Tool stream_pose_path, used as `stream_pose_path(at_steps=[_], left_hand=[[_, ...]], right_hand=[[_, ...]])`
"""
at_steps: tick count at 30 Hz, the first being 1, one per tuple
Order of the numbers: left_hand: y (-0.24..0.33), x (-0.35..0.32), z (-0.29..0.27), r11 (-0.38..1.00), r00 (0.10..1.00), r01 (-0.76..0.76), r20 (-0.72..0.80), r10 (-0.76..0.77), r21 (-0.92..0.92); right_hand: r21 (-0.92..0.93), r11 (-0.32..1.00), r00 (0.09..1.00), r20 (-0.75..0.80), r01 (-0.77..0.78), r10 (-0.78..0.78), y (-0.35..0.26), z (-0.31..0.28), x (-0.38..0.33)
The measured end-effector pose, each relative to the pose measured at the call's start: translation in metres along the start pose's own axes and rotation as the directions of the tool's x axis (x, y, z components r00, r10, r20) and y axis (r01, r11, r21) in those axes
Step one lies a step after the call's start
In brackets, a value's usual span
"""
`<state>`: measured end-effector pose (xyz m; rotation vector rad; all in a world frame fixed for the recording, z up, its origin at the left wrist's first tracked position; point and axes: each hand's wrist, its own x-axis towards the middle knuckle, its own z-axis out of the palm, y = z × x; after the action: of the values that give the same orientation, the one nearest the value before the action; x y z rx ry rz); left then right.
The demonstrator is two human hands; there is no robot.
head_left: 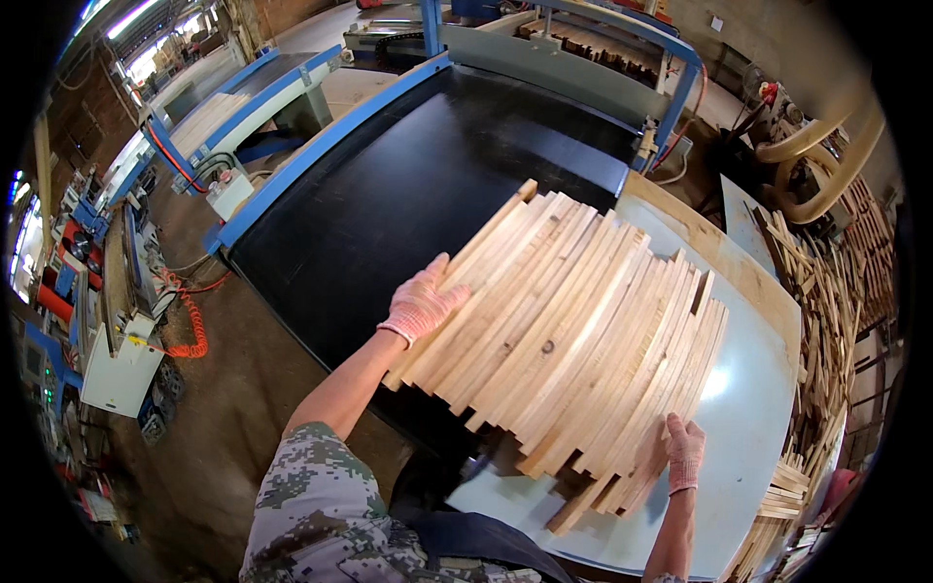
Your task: The person repeatedly picks up stacks of light-colored wooden planks from a metal table and places them onto a moving conveyor belt. The person wears pink gloves and a camouflage shirt while performing this repetitive stacking task in a workshop environment.
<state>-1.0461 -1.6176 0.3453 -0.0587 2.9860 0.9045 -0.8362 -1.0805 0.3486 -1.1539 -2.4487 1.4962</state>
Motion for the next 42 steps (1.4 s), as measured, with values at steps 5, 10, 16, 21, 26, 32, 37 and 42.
stream_pose_path(at_steps=[5, 10, 16, 21, 26, 32, 37, 42], left_hand=[[-0.08, 0.057, -0.077, 0.976, 0.986, 0.167, -0.034, -0.164, 0.137], [-0.179, 0.121, -0.148, 0.904, 0.98, 0.196, -0.115, -0.164, 0.381], [-0.258, 0.171, -0.195, 0.83, 0.967, 0.255, -0.148, -0.208, 0.496], [-0.291, 0.189, -0.218, 0.853, 0.947, 0.311, -0.208, -0.244, 0.419], [-0.312, 0.211, -0.191, 0.774, 0.931, 0.217, -0.363, 0.019, 0.596], [-0.386, 0.255, -0.16, 0.635, 0.805, -0.242, -0.213, 0.553, 0.734], [-0.208, 0.204, -0.125, 0.92, 0.812, -0.385, -0.448, 0.374, 0.072], [-0.051, 0.086, -0.034, 0.579, 0.87, -0.253, 0.08, 0.486, -0.775]], right_hand=[[0.028, 0.998, 0.994, 0.086, 0.064, -0.066, -0.084, 0.118, -0.04], [-0.086, 0.987, 0.983, 0.143, 0.132, -0.119, -0.169, 0.232, -0.066], [0.043, 0.988, 0.936, 0.317, 0.147, -0.153, -0.237, 0.361, -0.093], [-0.027, 0.978, 0.921, 0.343, 0.207, -0.185, -0.295, 0.434, -0.095], [-0.024, 0.954, 0.883, 0.386, 0.299, -0.267, -0.296, 0.438, -0.078], [0.324, 0.883, 0.79, 0.411, 0.34, -0.455, -0.217, 0.416, -0.083], [0.535, 0.829, 0.578, 0.63, 0.162, -0.52, -0.1, 0.383, -0.179], [0.661, 0.706, 0.427, 0.579, 0.254, -0.695, 0.028, 0.311, -0.279]])
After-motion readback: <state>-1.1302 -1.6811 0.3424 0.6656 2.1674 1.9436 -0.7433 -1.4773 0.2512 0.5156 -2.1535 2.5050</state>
